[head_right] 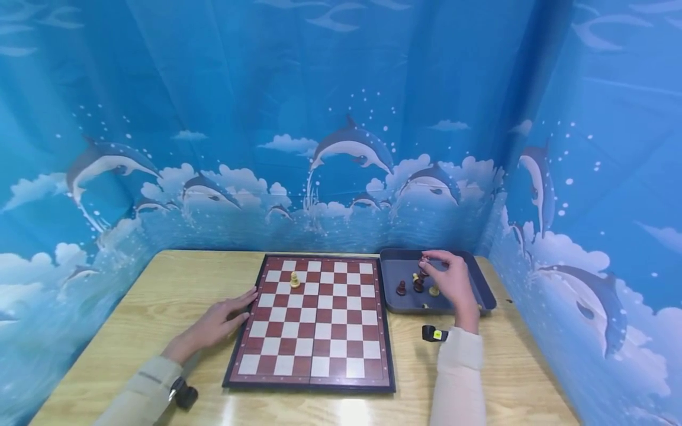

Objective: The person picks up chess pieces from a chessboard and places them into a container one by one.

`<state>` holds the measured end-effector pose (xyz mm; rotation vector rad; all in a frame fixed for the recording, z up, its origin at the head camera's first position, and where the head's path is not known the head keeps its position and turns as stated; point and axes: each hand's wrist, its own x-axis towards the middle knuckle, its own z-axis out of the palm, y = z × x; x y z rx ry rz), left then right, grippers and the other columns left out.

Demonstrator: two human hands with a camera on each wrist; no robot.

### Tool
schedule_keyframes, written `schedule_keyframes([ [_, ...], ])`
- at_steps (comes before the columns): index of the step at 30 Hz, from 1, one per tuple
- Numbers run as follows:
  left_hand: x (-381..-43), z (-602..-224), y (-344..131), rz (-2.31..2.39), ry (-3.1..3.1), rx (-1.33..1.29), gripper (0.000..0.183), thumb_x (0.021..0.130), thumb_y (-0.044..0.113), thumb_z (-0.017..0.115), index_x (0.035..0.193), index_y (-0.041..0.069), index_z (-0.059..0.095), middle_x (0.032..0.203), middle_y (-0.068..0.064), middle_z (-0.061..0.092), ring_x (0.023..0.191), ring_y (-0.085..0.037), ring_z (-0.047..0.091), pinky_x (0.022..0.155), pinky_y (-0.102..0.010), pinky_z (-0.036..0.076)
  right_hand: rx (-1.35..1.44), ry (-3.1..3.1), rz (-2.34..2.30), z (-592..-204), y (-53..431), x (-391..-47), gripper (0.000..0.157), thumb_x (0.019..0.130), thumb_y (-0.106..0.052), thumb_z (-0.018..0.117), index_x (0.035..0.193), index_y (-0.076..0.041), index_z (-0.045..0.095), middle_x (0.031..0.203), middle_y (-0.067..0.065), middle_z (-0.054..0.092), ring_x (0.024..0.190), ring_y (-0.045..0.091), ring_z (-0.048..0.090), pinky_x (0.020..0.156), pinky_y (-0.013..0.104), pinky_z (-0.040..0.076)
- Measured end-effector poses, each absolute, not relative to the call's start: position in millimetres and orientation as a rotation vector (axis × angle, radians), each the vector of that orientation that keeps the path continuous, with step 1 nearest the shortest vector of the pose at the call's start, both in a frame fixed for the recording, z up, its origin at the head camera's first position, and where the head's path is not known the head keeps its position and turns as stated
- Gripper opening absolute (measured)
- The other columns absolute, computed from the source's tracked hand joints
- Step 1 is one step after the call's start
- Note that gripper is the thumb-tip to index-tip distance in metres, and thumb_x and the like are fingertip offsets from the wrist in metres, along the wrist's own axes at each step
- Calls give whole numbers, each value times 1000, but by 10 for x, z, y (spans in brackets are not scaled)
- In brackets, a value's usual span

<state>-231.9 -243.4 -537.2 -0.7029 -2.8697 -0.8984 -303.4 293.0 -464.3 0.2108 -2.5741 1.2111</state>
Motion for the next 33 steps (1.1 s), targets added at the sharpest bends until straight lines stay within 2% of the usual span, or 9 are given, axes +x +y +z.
schedule_keyframes([
  [3,-2319,-5373,-2433,-898,-2876,-700,50,97,30,49,143,15,37,151,-5,29,131,-37,36,105,-63,24,160,-2598,1195,-4677,2990,-3041,33,87,-31,66,114,-13,66,117,11,62,114,32,51,93,55,44],
  [6,-2316,-5363,-2429,-905,-2888,-693,50,97,31,48,143,16,36,151,-4,28,132,-36,35,106,-62,24,133,-2609,1198,-4709,3048,-3049,35,87,-31,66,116,-11,65,119,14,61,116,34,50,96,54,42],
  [11,-2310,-5341,-2416,-902,-2902,-680,51,97,32,48,144,16,35,152,-4,28,133,-35,34,106,-62,24,54,-2623,1242,-4775,3150,-3056,41,88,-36,62,119,-10,63,125,16,56,119,38,47,95,55,42],
  [19,-2319,-5379,-2418,-901,-2911,-679,51,97,32,48,144,19,35,152,-2,27,133,-33,34,106,-62,24,-43,-2628,1232,-4875,3265,-3050,44,91,-38,58,123,-8,60,126,18,55,117,37,49,85,52,48],
  [25,-2321,-5365,-2404,-907,-2894,-690,51,97,32,49,144,17,36,151,-4,28,133,-34,35,106,-63,23,-73,-2610,1248,-4921,3312,-3049,41,92,-34,58,122,-6,60,123,18,56,116,35,49,87,51,46],
  [28,-2319,-5370,-2410,-901,-2884,-700,50,97,31,49,143,17,36,151,-3,29,132,-34,36,106,-62,24,-89,-2585,1256,-4966,3330,-3064,40,91,-32,60,120,-5,61,118,18,59,111,33,51,81,46,49],
  [30,-2318,-5383,-2419,-893,-2871,-712,50,97,30,49,143,16,37,151,-4,30,131,-35,37,105,-63,25,-101,-2565,1249,-5044,3367,-3110,41,89,-35,62,118,-6,63,114,15,61,107,29,53,69,43,51],
  [33,-2311,-5402,-2429,-880,-2871,-711,50,97,32,49,143,16,38,150,-4,31,130,-36,38,105,-63,25,-70,-2564,1237,-5213,3463,-3202,45,89,-39,60,120,-7,62,114,16,61,105,31,53,64,41,51],
])
